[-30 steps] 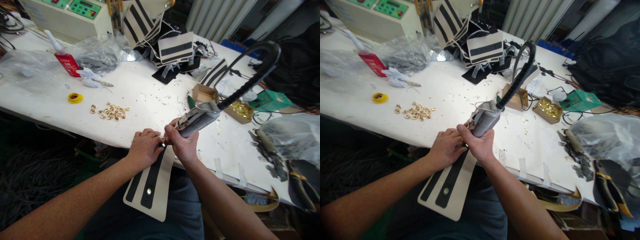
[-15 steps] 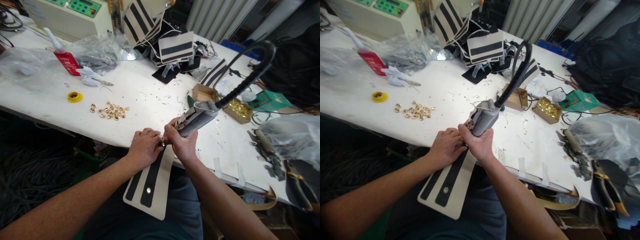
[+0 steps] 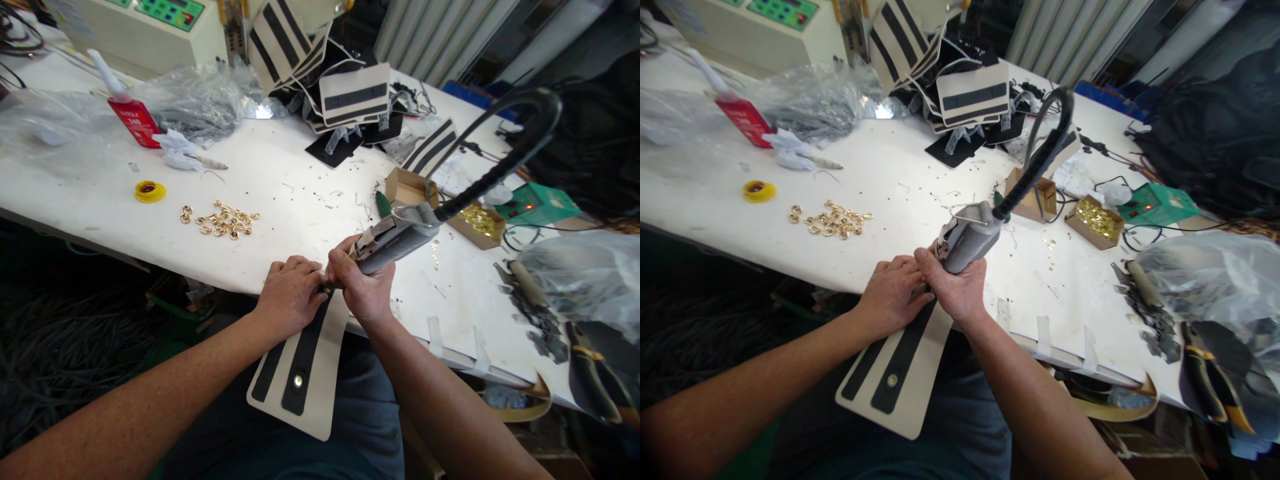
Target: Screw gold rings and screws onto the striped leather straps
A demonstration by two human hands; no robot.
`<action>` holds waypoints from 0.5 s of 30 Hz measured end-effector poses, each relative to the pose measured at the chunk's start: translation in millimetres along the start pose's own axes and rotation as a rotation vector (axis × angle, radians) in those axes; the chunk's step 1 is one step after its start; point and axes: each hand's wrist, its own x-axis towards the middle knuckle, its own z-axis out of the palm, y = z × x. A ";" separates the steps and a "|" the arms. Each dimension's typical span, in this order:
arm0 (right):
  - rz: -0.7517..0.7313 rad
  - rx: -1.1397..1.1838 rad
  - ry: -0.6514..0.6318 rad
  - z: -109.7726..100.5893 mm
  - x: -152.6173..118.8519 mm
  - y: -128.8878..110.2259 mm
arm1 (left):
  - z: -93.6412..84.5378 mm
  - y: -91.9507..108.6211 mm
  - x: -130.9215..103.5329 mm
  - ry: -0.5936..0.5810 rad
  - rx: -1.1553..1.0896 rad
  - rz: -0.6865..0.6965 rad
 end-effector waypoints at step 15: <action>-0.032 0.008 0.054 -4.2 -1.2 3.2 | -1.0 1.6 -0.7 0.018 -0.031 0.001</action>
